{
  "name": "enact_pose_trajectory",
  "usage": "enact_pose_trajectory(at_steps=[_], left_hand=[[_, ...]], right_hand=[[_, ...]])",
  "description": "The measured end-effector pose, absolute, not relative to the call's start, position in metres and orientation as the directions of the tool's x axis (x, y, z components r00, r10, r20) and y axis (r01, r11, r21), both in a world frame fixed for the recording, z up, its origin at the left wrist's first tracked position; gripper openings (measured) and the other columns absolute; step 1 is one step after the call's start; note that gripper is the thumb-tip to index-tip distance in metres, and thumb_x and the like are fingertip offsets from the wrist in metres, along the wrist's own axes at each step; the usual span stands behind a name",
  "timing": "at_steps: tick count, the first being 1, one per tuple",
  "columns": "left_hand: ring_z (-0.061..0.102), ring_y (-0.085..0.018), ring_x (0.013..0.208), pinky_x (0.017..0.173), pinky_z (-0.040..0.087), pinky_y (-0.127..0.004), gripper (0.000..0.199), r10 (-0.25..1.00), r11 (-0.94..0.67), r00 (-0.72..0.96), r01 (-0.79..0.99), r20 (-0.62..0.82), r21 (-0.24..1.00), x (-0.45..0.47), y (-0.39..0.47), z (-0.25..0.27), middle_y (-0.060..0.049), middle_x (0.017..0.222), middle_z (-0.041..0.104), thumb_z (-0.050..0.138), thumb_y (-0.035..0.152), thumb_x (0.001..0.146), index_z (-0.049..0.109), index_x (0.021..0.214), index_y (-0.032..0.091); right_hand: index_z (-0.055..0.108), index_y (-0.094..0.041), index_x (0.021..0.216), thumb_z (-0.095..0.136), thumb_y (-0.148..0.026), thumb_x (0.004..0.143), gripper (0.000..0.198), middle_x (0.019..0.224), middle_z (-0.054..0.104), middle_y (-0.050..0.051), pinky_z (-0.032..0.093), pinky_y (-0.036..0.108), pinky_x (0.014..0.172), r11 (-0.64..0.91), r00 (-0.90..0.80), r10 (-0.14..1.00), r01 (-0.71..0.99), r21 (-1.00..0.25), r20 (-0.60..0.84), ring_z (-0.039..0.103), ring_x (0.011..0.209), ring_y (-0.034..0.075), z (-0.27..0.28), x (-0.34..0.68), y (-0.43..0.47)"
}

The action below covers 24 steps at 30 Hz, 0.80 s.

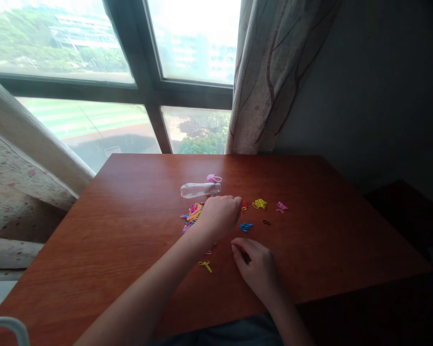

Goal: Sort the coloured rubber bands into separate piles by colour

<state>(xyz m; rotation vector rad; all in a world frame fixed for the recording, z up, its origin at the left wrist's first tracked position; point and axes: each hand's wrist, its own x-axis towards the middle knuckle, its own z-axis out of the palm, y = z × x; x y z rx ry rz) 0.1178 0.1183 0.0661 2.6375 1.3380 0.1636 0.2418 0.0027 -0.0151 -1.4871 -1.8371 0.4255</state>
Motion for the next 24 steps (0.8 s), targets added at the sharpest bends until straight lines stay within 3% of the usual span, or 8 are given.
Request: enact_pose_trajectory(at_steps=[14, 24], left_hand=[[0.071, -0.027, 0.086, 0.074, 0.052, -0.033, 0.024, 0.778, -0.591, 0.628, 0.743, -0.024, 0.315, 0.184, 0.163, 0.050, -0.012, 0.093, 0.075, 0.052, 0.026, 0.088, 0.072, 0.100, 0.021], [0.068, -0.019, 0.076, 0.064, 0.045, -0.025, 0.020, 0.806, -0.568, 0.578, 0.699, 0.124, 0.434, 0.132, 0.136, 0.057, -0.002, 0.085, 0.075, 0.052, 0.027, 0.089, 0.072, 0.095, 0.025]], right_hand=[[0.068, -0.022, 0.092, 0.050, -0.018, 0.092, 0.018, 0.086, 0.072, 0.003, 0.049, 0.028, 0.070, 0.278, -0.062, 0.943, 0.686, -0.672, 0.328, 0.068, 0.076, 0.018, -0.018, 0.241, 0.003], [0.068, -0.022, 0.092, 0.051, -0.019, 0.092, 0.018, 0.084, 0.072, 0.002, 0.049, 0.026, 0.069, 0.277, -0.066, 0.942, 0.710, -0.648, 0.330, 0.067, 0.074, 0.017, -0.016, 0.241, 0.004]])
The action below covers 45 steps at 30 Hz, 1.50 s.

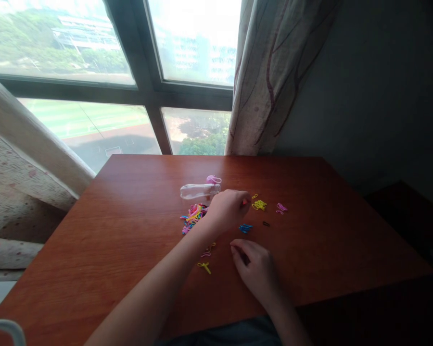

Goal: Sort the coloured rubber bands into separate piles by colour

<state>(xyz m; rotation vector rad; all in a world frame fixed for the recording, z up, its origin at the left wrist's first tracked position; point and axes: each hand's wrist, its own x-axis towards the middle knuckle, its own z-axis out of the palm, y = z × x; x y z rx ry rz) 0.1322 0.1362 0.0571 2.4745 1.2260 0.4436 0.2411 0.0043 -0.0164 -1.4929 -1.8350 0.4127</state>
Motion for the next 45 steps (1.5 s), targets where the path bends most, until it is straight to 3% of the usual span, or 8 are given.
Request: enact_pose_trajectory(at_steps=[5, 8, 13, 19, 23, 29, 35, 45], left_hand=[[0.064, -0.014, 0.070, 0.064, 0.043, -0.022, 0.017, 0.836, -0.527, 0.524, 0.687, 0.161, 0.500, 0.077, 0.099, 0.059, 0.001, 0.076, 0.072, 0.053, 0.022, 0.090, 0.069, 0.091, 0.022], [0.062, -0.012, 0.066, 0.062, 0.043, -0.021, 0.015, 0.883, -0.446, 0.434, 0.654, 0.179, 0.611, 0.048, 0.076, 0.051, 0.000, 0.079, 0.072, 0.054, 0.022, 0.089, 0.069, 0.093, 0.021], [0.060, -0.012, 0.061, 0.058, 0.043, -0.021, 0.016, 0.920, -0.381, 0.345, 0.672, 0.187, 0.635, 0.017, 0.042, 0.034, 0.001, 0.074, 0.069, 0.053, 0.025, 0.091, 0.069, 0.091, 0.021], [0.067, -0.014, 0.071, 0.067, 0.050, -0.023, 0.020, 0.917, -0.374, 0.380, 0.718, 0.119, 0.586, 0.003, 0.012, 0.014, -0.001, 0.087, 0.073, 0.048, 0.025, 0.094, 0.067, 0.098, 0.023], [0.070, -0.018, 0.077, 0.069, 0.052, -0.025, 0.019, 0.896, -0.427, 0.431, 0.763, 0.111, 0.486, 0.004, 0.003, 0.008, -0.002, 0.091, 0.074, 0.048, 0.025, 0.094, 0.066, 0.100, 0.024], [0.071, -0.020, 0.083, 0.070, 0.053, -0.028, 0.019, 0.878, -0.471, 0.461, 0.776, 0.131, 0.419, 0.009, 0.001, 0.007, -0.003, 0.096, 0.074, 0.049, 0.025, 0.093, 0.064, 0.105, 0.026], [0.070, -0.020, 0.083, 0.071, 0.053, -0.029, 0.022, 0.875, -0.475, 0.468, 0.776, 0.128, 0.414, 0.010, 0.001, 0.005, -0.002, 0.097, 0.074, 0.047, 0.024, 0.095, 0.064, 0.108, 0.027], [0.071, -0.020, 0.080, 0.069, 0.052, -0.028, 0.020, 0.893, -0.443, 0.434, 0.798, 0.119, 0.410, 0.013, 0.000, 0.004, -0.002, 0.091, 0.074, 0.047, 0.019, 0.092, 0.065, 0.097, 0.025]], right_hand=[[0.067, -0.023, 0.093, 0.050, -0.019, 0.093, 0.018, 0.085, 0.072, 0.002, 0.048, 0.027, 0.071, 0.288, -0.115, 0.945, 0.735, -0.613, 0.306, 0.067, 0.076, 0.018, -0.015, 0.241, 0.003], [0.067, -0.022, 0.093, 0.050, -0.019, 0.093, 0.018, 0.086, 0.071, 0.003, 0.047, 0.028, 0.072, 0.286, -0.122, 0.947, 0.741, -0.607, 0.297, 0.066, 0.077, 0.018, -0.013, 0.239, 0.002], [0.065, -0.023, 0.092, 0.052, -0.019, 0.093, 0.014, 0.083, 0.069, 0.002, 0.043, 0.028, 0.072, 0.288, -0.174, 0.955, 0.737, -0.611, 0.240, 0.063, 0.076, 0.018, -0.007, 0.227, -0.006], [0.064, -0.024, 0.088, 0.063, -0.023, 0.089, 0.002, 0.078, 0.067, -0.001, 0.037, 0.027, 0.067, 0.329, -0.277, 0.944, 0.727, -0.603, 0.181, 0.060, 0.073, 0.017, 0.001, 0.212, -0.016], [0.063, -0.025, 0.085, 0.072, -0.024, 0.082, 0.010, 0.075, 0.065, -0.003, 0.034, 0.027, 0.064, 0.343, -0.304, 0.938, 0.733, -0.587, 0.168, 0.058, 0.070, 0.016, 0.003, 0.209, -0.017], [0.060, -0.023, 0.081, 0.056, -0.018, 0.090, 0.011, 0.074, 0.065, -0.001, 0.035, 0.026, 0.063, 0.361, -0.289, 0.933, 0.750, -0.554, 0.216, 0.058, 0.069, 0.015, -0.002, 0.208, -0.015], [0.059, -0.023, 0.081, 0.053, -0.017, 0.090, 0.013, 0.073, 0.064, -0.001, 0.036, 0.027, 0.063, 0.360, -0.269, 0.933, 0.747, -0.559, 0.240, 0.059, 0.068, 0.016, -0.006, 0.209, -0.015], [0.061, -0.023, 0.082, 0.053, -0.017, 0.092, 0.014, 0.075, 0.066, 0.000, 0.038, 0.026, 0.065, 0.338, -0.240, 0.940, 0.735, -0.587, 0.242, 0.060, 0.070, 0.016, -0.006, 0.209, -0.015]])
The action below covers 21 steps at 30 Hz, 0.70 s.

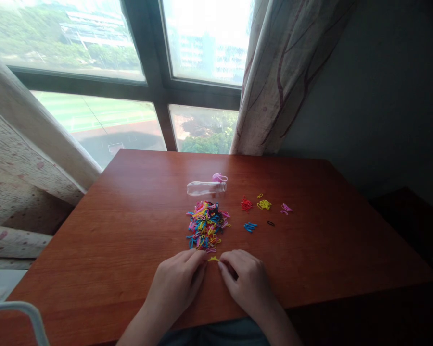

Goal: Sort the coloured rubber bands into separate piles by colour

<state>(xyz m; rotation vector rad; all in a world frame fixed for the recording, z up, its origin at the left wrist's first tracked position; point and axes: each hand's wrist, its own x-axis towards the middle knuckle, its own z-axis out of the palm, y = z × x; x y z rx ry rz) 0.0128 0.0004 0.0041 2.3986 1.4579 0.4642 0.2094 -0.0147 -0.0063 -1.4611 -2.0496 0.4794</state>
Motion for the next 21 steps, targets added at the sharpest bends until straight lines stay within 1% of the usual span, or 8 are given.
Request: enact_pose_trajectory(at_steps=[6, 11, 17, 21], left_hand=[[0.071, -0.019, 0.079, 0.068, 0.052, -0.026, 0.020, 0.890, -0.451, 0.430, 0.789, 0.151, 0.417, 0.0131, 0.0001, 0.0051, -0.002, 0.091, 0.075, 0.048, 0.018, 0.091, 0.066, 0.097, 0.025], [0.071, -0.019, 0.079, 0.067, 0.052, -0.027, 0.020, 0.903, -0.427, 0.405, 0.804, 0.145, 0.413, 0.0131, -0.0002, 0.0054, -0.002, 0.092, 0.075, 0.045, 0.022, 0.094, 0.065, 0.099, 0.025], [0.072, -0.019, 0.077, 0.064, 0.051, -0.026, 0.021, 0.923, -0.385, 0.345, 0.822, 0.170, 0.420, 0.0130, 0.0023, 0.0046, -0.001, 0.091, 0.074, 0.044, 0.025, 0.096, 0.065, 0.098, 0.024], [0.072, -0.019, 0.079, 0.065, 0.051, -0.027, 0.021, 0.928, -0.371, 0.340, 0.837, 0.149, 0.403, 0.0142, 0.0048, 0.0043, -0.001, 0.093, 0.075, 0.046, 0.024, 0.095, 0.066, 0.099, 0.025]], right_hand=[[0.060, -0.022, 0.078, 0.052, -0.016, 0.090, 0.015, 0.069, 0.063, 0.000, 0.036, 0.026, 0.062, 0.299, -0.162, 0.949, 0.736, -0.607, 0.271, 0.058, 0.065, 0.015, -0.0078, 0.2109, -0.0131], [0.059, -0.022, 0.078, 0.052, -0.018, 0.092, 0.016, 0.067, 0.061, 0.000, 0.036, 0.026, 0.061, 0.282, -0.126, 0.950, 0.743, -0.607, 0.286, 0.057, 0.062, 0.015, -0.0073, 0.2121, -0.0134], [0.059, -0.022, 0.079, 0.051, -0.019, 0.093, 0.016, 0.067, 0.060, 0.000, 0.035, 0.026, 0.062, 0.269, -0.116, 0.954, 0.734, -0.624, 0.275, 0.055, 0.063, 0.016, -0.0065, 0.2127, -0.0141], [0.058, -0.022, 0.079, 0.051, -0.019, 0.093, 0.015, 0.068, 0.059, -0.001, 0.034, 0.026, 0.062, 0.263, -0.119, 0.958, 0.726, -0.635, 0.261, 0.055, 0.063, 0.016, -0.0074, 0.2130, -0.0141]])
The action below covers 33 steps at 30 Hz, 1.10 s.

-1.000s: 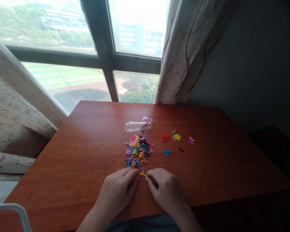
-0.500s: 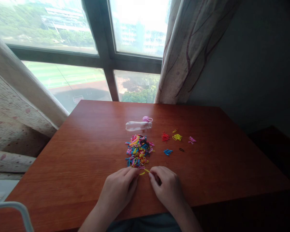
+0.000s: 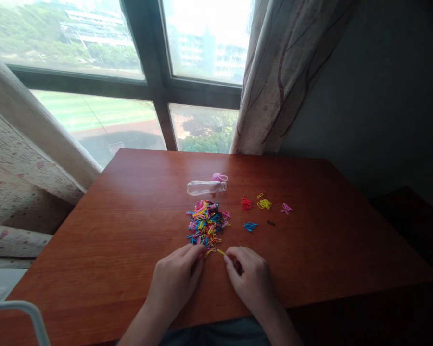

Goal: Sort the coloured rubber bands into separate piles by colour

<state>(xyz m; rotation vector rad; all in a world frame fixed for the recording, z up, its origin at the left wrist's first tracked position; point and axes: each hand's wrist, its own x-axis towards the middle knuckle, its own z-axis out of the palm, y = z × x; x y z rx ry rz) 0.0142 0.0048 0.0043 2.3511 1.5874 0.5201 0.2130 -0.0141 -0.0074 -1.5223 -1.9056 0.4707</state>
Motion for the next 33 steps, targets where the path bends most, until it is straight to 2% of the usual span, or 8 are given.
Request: enact_pose_trajectory(at_steps=[12, 23, 29, 33], left_hand=[[0.072, -0.018, 0.077, 0.062, 0.047, -0.026, 0.016, 0.921, -0.387, 0.333, 0.832, 0.202, 0.397, 0.020, 0.008, 0.000, 0.001, 0.091, 0.075, 0.050, 0.028, 0.095, 0.066, 0.099, 0.027], [0.070, -0.019, 0.072, 0.061, 0.048, -0.026, 0.015, 0.901, -0.428, 0.352, 0.819, 0.254, 0.382, 0.021, 0.006, 0.000, 0.000, 0.086, 0.074, 0.049, 0.024, 0.094, 0.065, 0.092, 0.024], [0.071, -0.017, 0.069, 0.059, 0.049, -0.026, 0.018, 0.896, -0.431, 0.331, 0.810, 0.296, 0.399, 0.020, 0.006, 0.000, 0.001, 0.083, 0.075, 0.046, 0.028, 0.096, 0.063, 0.090, 0.024], [0.072, -0.017, 0.073, 0.060, 0.050, -0.026, 0.017, 0.893, -0.427, 0.311, 0.811, 0.325, 0.399, 0.020, 0.005, 0.001, 0.002, 0.087, 0.076, 0.046, 0.026, 0.095, 0.063, 0.096, 0.024]], right_hand=[[0.059, -0.022, 0.082, 0.051, -0.017, 0.093, 0.014, 0.071, 0.061, -0.001, 0.034, 0.025, 0.063, 0.275, -0.127, 0.955, 0.715, -0.643, 0.267, 0.055, 0.065, 0.015, -0.008, 0.213, -0.014], [0.060, -0.021, 0.080, 0.053, -0.018, 0.092, 0.014, 0.068, 0.060, -0.001, 0.036, 0.025, 0.062, 0.270, -0.115, 0.956, 0.706, -0.655, 0.270, 0.055, 0.064, 0.015, -0.008, 0.214, -0.014], [0.064, -0.021, 0.084, 0.054, -0.022, 0.091, 0.012, 0.069, 0.063, -0.001, 0.040, 0.021, 0.057, 0.202, -0.016, 0.971, 0.594, -0.778, 0.239, 0.057, 0.060, 0.013, -0.007, 0.219, -0.012], [0.066, -0.021, 0.082, 0.055, -0.027, 0.092, 0.016, 0.067, 0.063, -0.002, 0.042, 0.020, 0.054, 0.167, 0.069, 0.963, 0.609, -0.775, 0.261, 0.056, 0.056, 0.012, -0.002, 0.237, -0.002]])
